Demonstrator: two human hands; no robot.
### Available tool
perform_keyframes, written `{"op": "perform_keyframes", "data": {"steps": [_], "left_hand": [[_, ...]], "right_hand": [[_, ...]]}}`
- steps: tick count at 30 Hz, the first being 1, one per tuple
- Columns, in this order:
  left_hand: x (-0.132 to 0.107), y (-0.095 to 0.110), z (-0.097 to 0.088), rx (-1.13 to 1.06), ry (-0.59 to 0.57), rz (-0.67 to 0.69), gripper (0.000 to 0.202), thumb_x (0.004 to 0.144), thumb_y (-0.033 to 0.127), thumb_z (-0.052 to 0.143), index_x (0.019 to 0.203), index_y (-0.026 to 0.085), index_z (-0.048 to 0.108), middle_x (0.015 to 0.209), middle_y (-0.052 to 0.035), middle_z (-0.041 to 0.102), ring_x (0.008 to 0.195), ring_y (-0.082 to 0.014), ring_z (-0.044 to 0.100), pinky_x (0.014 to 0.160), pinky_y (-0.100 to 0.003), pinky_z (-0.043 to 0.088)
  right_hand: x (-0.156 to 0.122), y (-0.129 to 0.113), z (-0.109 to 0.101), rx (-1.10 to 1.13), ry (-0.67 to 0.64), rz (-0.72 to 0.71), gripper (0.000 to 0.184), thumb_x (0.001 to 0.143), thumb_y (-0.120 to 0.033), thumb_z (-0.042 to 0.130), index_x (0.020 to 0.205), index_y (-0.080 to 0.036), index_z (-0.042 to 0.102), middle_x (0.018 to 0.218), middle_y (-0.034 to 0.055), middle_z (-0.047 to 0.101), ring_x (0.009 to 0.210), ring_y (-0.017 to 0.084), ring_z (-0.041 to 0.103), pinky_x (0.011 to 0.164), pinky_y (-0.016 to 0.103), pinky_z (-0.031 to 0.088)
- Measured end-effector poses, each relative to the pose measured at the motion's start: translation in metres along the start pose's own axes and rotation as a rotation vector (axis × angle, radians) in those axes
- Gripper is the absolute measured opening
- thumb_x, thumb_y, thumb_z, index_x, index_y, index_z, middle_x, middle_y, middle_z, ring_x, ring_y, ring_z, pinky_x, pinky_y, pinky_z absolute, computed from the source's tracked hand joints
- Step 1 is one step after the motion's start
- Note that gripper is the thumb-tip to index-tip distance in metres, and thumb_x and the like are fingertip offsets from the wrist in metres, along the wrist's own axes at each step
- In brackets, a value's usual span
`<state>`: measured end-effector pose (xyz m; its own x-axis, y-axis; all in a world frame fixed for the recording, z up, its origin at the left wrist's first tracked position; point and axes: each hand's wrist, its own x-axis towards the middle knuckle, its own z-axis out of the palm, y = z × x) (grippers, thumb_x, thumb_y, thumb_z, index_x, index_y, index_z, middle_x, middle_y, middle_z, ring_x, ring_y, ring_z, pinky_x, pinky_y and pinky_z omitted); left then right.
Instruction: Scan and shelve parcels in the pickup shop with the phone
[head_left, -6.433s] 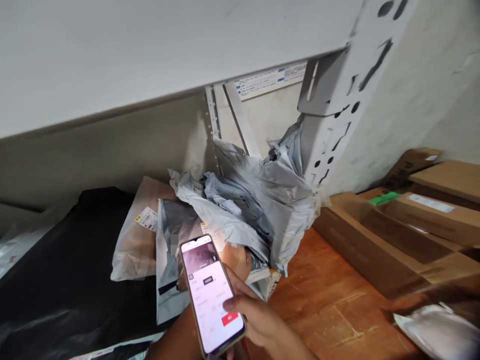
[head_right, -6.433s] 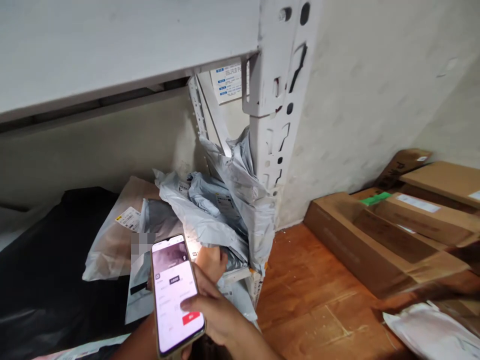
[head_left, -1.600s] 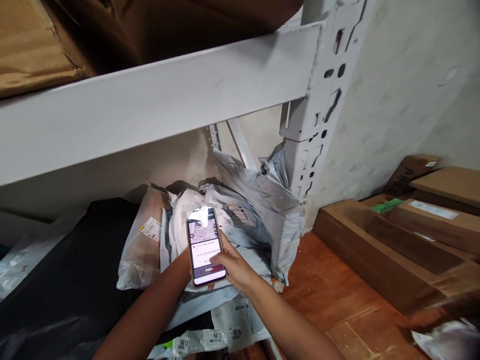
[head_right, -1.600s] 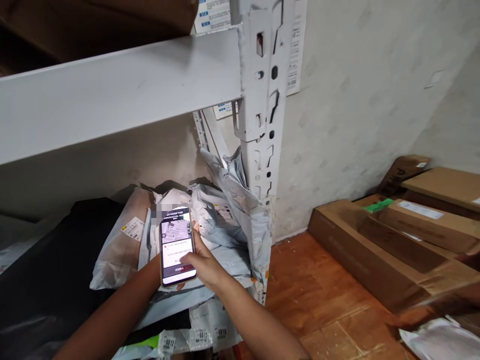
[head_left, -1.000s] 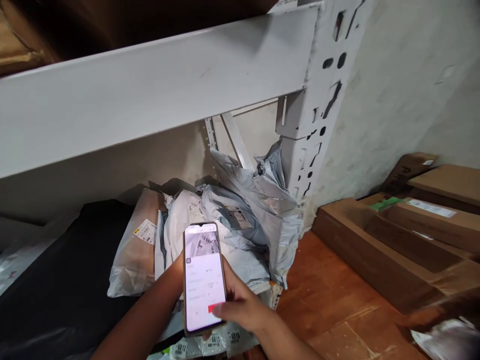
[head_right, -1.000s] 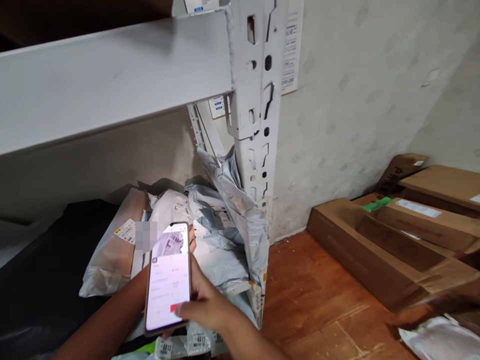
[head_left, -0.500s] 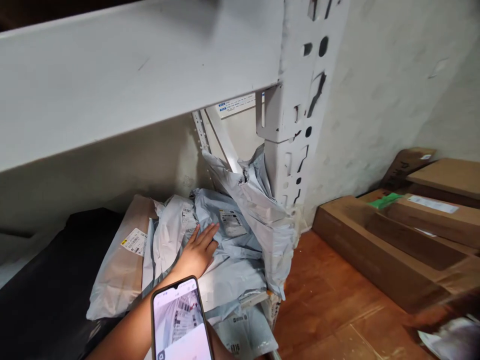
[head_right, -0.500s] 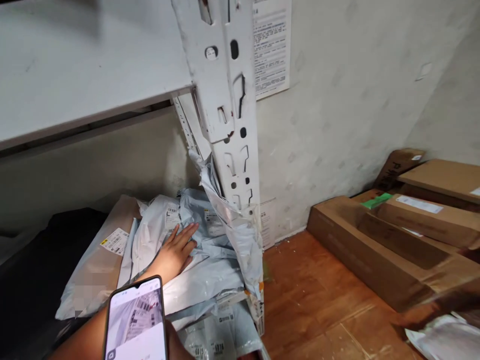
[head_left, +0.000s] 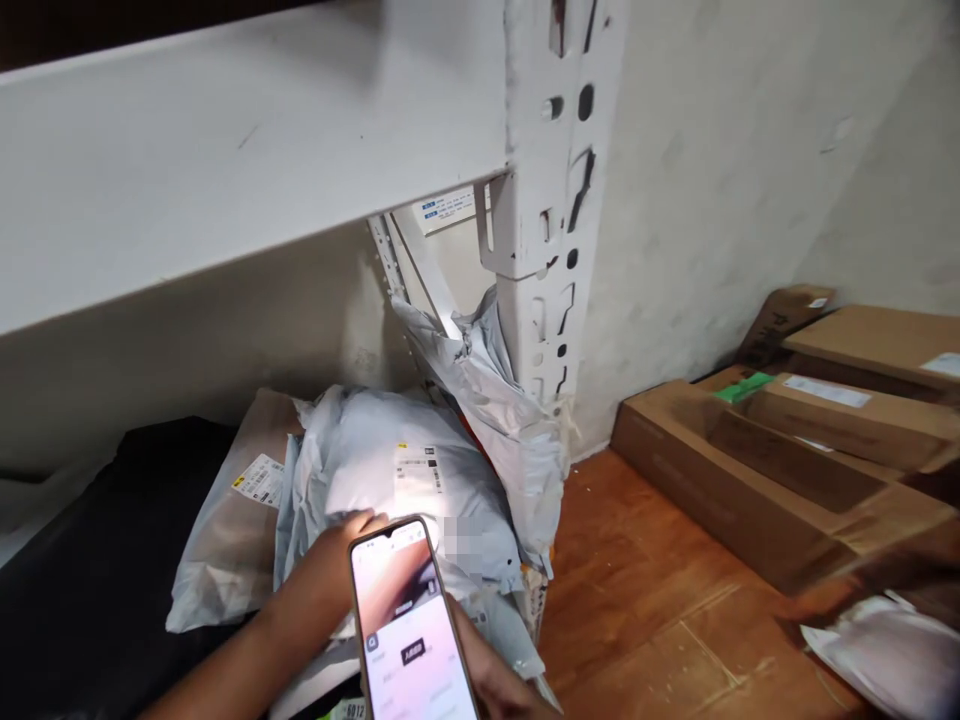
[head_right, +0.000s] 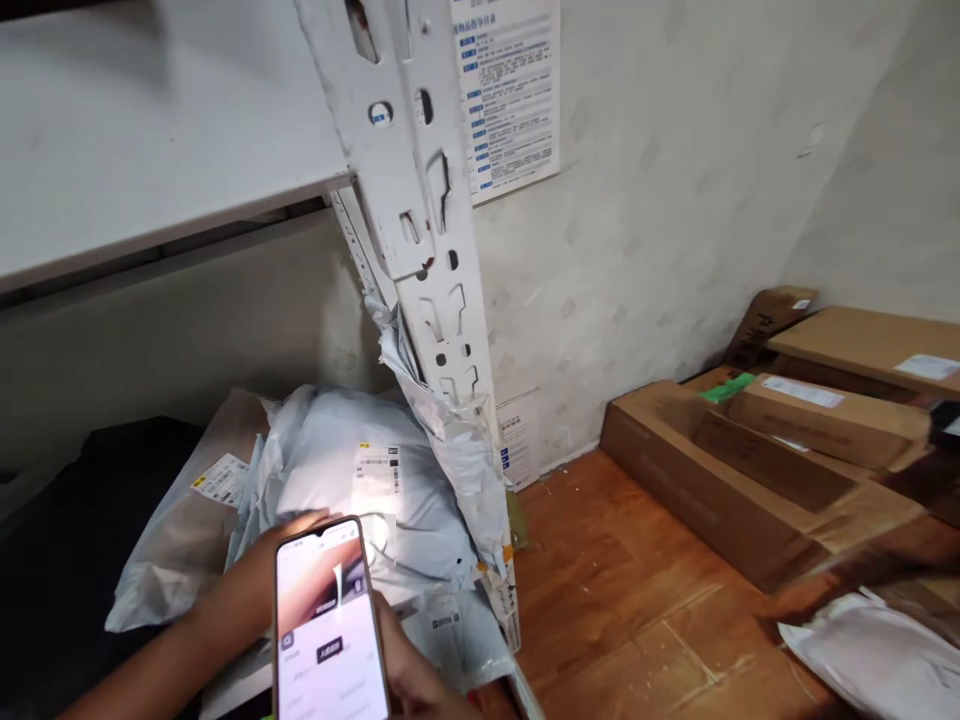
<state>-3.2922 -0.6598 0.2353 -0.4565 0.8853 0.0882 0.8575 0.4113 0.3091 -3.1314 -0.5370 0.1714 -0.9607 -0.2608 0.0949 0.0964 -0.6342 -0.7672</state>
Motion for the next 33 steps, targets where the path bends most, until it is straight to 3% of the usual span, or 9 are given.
{"op": "perform_keyframes", "data": {"steps": [3, 5, 7, 11, 15, 21, 29, 33], "left_hand": [[-0.020, 0.013, -0.003, -0.076, -0.048, -0.177, 0.021, 0.084, 0.032, 0.057, 0.095, 0.021, 0.071, 0.095, -0.0068, 0.070, 0.084, -0.0236, 0.064, 0.080, -0.032, 0.052], [-0.025, 0.017, -0.005, -0.066, -0.081, -0.157, 0.025, 0.089, 0.021, 0.048, 0.101, 0.021, 0.070, 0.099, -0.0074, 0.069, 0.087, -0.0207, 0.063, 0.083, -0.030, 0.050], [-0.026, 0.019, -0.010, -0.060, -0.104, -0.048, 0.032, 0.091, 0.015, 0.043, 0.109, 0.023, 0.068, 0.108, -0.0070, 0.067, 0.094, -0.0192, 0.061, 0.088, -0.030, 0.048], [-0.025, 0.026, -0.017, -0.075, -0.091, 0.072, 0.037, 0.097, 0.019, 0.041, 0.127, 0.032, 0.059, 0.134, -0.0027, 0.057, 0.117, -0.0182, 0.052, 0.102, -0.031, 0.042], [-0.026, 0.027, -0.017, -0.041, -0.088, 0.099, 0.039, 0.098, 0.023, 0.041, 0.132, 0.035, 0.056, 0.141, -0.0011, 0.051, 0.127, -0.0185, 0.047, 0.108, -0.034, 0.037], [-0.027, 0.020, -0.013, -0.050, -0.067, 0.112, 0.040, 0.097, 0.021, 0.043, 0.131, 0.036, 0.057, 0.139, -0.0011, 0.055, 0.123, -0.0197, 0.051, 0.107, -0.035, 0.040], [-0.028, 0.022, -0.015, -0.096, -0.069, 0.093, 0.040, 0.098, 0.026, 0.042, 0.134, 0.038, 0.053, 0.143, -0.0001, 0.051, 0.128, -0.0189, 0.046, 0.110, -0.035, 0.037], [-0.027, 0.022, -0.013, -0.091, -0.061, 0.095, 0.038, 0.096, 0.023, 0.045, 0.130, 0.035, 0.058, 0.138, -0.0010, 0.055, 0.125, -0.0207, 0.048, 0.108, -0.036, 0.038]], "right_hand": [[-0.019, -0.011, -0.006, 0.123, 0.017, -0.008, 0.096, 0.059, -0.030, 0.078, 0.145, -0.029, 0.034, 0.113, 0.0053, 0.068, 0.101, 0.027, 0.064, 0.085, 0.038, 0.048], [-0.019, -0.016, -0.004, 0.211, 0.101, -0.051, 0.091, 0.060, -0.022, 0.076, 0.142, -0.027, 0.037, 0.109, 0.0042, 0.070, 0.096, 0.023, 0.066, 0.079, 0.032, 0.049], [-0.012, -0.021, 0.000, 0.231, 0.179, -0.076, 0.087, 0.063, -0.023, 0.074, 0.141, -0.026, 0.036, 0.101, 0.0033, 0.071, 0.082, 0.021, 0.068, 0.065, 0.028, 0.052], [0.001, -0.032, 0.006, 0.160, 0.201, -0.059, 0.081, 0.069, -0.035, 0.073, 0.138, -0.028, 0.031, 0.091, 0.0040, 0.071, 0.065, 0.023, 0.069, 0.041, 0.025, 0.050], [0.004, -0.039, 0.006, 0.136, 0.198, -0.100, 0.071, 0.072, -0.037, 0.072, 0.133, -0.026, 0.036, 0.089, 0.0035, 0.069, 0.061, 0.021, 0.068, 0.036, 0.024, 0.052], [0.007, -0.040, 0.008, 0.141, 0.177, -0.121, 0.074, 0.072, -0.036, 0.073, 0.133, -0.026, 0.034, 0.090, 0.0046, 0.068, 0.062, 0.023, 0.069, 0.034, 0.024, 0.052], [0.008, -0.042, 0.009, 0.131, 0.158, -0.109, 0.073, 0.073, -0.038, 0.072, 0.133, -0.027, 0.032, 0.091, 0.0050, 0.068, 0.066, 0.027, 0.071, 0.035, 0.025, 0.052], [0.009, -0.040, 0.007, 0.127, 0.160, -0.127, 0.069, 0.074, -0.036, 0.070, 0.132, -0.025, 0.033, 0.087, 0.0047, 0.069, 0.061, 0.023, 0.069, 0.034, 0.024, 0.052]]}}
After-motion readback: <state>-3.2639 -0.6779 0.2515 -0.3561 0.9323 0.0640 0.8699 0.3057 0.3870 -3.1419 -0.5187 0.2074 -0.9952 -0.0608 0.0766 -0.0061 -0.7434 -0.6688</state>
